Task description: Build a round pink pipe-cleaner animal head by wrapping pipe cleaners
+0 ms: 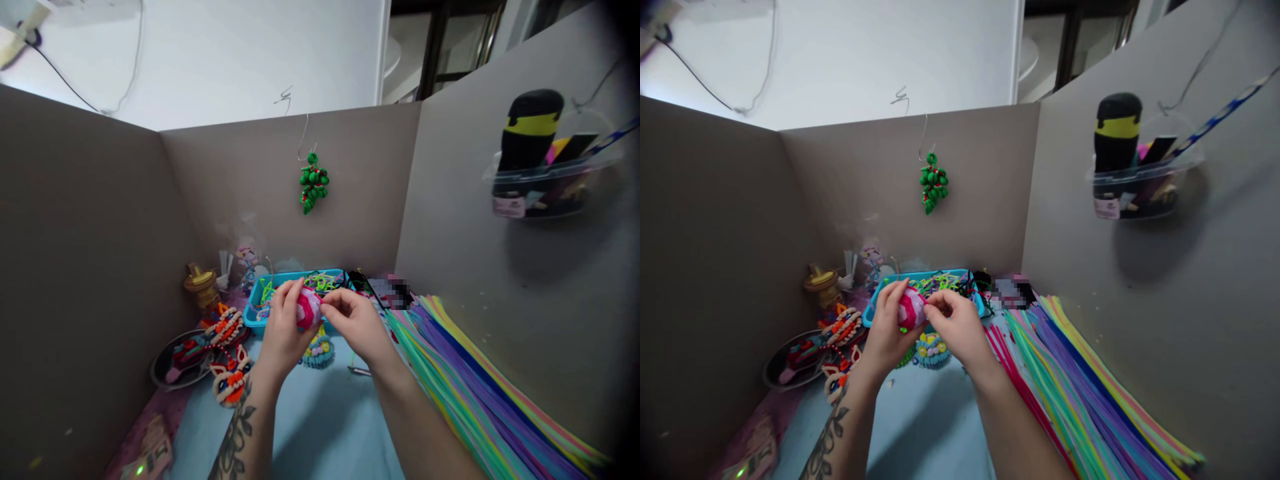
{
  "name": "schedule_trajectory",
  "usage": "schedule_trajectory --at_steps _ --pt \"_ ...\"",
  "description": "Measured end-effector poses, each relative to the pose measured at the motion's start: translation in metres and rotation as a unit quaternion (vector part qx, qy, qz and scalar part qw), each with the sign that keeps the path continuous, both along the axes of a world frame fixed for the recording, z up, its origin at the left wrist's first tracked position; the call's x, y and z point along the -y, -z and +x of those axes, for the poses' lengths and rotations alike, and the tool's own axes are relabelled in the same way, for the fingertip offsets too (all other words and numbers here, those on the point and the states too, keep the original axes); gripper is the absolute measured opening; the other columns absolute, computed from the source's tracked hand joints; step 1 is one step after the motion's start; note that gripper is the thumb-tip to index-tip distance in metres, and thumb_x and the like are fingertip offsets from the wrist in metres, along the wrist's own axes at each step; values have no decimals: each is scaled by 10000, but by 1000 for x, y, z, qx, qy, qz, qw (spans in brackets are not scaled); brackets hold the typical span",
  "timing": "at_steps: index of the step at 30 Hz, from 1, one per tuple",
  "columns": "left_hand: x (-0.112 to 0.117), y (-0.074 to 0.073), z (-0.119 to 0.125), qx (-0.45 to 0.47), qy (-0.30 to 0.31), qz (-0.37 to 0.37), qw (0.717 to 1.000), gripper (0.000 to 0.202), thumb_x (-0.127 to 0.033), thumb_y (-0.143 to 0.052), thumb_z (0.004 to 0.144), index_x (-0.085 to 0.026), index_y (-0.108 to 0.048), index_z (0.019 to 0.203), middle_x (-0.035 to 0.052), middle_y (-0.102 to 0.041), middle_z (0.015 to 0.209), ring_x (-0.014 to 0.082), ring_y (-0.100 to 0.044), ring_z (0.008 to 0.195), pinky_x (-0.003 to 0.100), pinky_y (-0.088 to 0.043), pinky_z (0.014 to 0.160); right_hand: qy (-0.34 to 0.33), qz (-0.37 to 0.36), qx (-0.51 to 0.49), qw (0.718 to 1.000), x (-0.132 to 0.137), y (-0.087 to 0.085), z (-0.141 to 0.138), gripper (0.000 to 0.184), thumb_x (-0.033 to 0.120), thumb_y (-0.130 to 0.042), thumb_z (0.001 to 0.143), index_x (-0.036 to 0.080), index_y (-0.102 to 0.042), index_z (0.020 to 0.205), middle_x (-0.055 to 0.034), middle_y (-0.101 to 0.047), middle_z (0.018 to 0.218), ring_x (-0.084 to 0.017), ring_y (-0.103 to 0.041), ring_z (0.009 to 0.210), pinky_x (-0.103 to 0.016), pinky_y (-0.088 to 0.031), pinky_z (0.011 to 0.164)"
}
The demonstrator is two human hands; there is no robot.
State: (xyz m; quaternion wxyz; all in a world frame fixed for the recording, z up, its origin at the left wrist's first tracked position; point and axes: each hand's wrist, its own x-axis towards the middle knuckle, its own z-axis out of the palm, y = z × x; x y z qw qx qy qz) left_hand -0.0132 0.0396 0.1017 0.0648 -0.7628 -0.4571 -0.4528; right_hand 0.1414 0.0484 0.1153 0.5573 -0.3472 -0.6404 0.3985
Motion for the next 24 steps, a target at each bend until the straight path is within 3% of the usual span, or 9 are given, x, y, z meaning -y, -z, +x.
schedule_trajectory --at_steps 10,19,24 --pt "4 -3 4 -28 -1 39 999 702 -191 -615 787 -260 -261 1390 116 -398 1289 256 -413 1228 430 -377 1029 67 52 72 994 8 -6 -4 162 160 -479 772 175 -625 839 -33 -644 806 -163 -591 747 -269 -461 685" --pt "3 -4 4 38 30 -26 998 775 -206 -689 718 -251 -276 1372 115 -388 1301 255 -400 1245 431 -364 1034 -23 3 8 1000 1 -4 4 84 249 -538 783 187 -594 781 -4 -599 737 -144 -549 687 -267 -435 657" --pt "2 -3 3 39 33 -40 998 760 -215 -691 715 -246 -296 1365 111 -407 1292 251 -425 1228 414 -382 1016 -29 -4 14 999 -5 -1 9 91 252 -569 766 180 -611 802 -16 -612 780 -156 -551 730 -282 -430 682"
